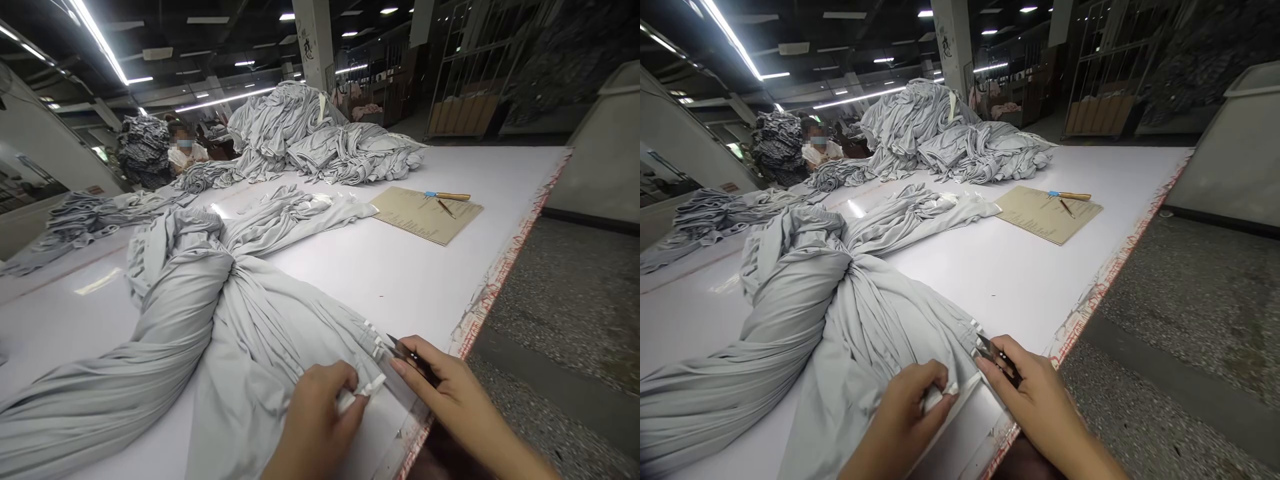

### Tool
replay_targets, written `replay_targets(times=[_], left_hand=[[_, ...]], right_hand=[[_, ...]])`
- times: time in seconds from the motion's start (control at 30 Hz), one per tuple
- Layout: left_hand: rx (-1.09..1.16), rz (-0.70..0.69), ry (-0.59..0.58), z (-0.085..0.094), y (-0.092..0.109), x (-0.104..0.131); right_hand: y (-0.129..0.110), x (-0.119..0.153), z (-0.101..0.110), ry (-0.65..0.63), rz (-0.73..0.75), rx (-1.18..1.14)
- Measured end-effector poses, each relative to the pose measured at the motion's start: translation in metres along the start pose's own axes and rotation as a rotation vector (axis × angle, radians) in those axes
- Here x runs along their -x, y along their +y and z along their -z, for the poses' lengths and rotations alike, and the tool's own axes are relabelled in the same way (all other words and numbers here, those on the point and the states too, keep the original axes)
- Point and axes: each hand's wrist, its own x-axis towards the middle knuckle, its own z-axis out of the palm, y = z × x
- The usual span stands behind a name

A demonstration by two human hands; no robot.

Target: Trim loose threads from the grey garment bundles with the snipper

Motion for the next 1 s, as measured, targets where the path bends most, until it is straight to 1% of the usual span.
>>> replay_targets(times=[0.07,0.13,0.23,0.37,0.47,0.53,0.63,0.73,0.87,0.93,1.0], left_hand=[[0.086,-0.029,0.067,0.004,-0.007,0.008],[0.128,-0.084,0.117,0.005,-0.01,0.014],[0.146,-0.148,0.17,0.003,-0.01,0.017],[0.132,-0.107,0.168,0.001,-0.009,0.018],[0.087,-0.08,0.252,-0.003,-0.008,0.021],[0.038,-0.088,0.302,-0.007,-0.009,0.022],[0.046,-0.089,0.308,-0.012,-0.012,0.023],[0.194,-0.049,0.333,-0.011,-0.017,0.025],[0.455,-0.046,0.342,-0.003,-0.02,0.028],[0.551,-0.022,0.331,0.0,-0.019,0.03],[0.633,0.02,0.318,0.002,-0.018,0.031]], right_hand=[[-0.001,0.003,-0.007,-0.076,-0.007,-0.087],[-0.002,0.005,-0.016,-0.174,0.005,-0.176],[-0.003,0.006,-0.029,-0.262,0.028,-0.211],[-0.003,0.006,-0.037,-0.265,0.039,-0.198],[-0.006,0.008,-0.037,-0.258,0.056,-0.164],[-0.011,0.012,-0.036,-0.24,0.102,-0.099],[-0.021,0.017,-0.035,-0.233,0.203,-0.004],[-0.027,0.021,-0.035,-0.26,0.242,0.033],[-0.024,0.021,-0.038,-0.326,0.164,0.012],[-0.022,0.02,-0.039,-0.33,0.148,0.004],[-0.022,0.019,-0.041,-0.306,0.175,0.024]])
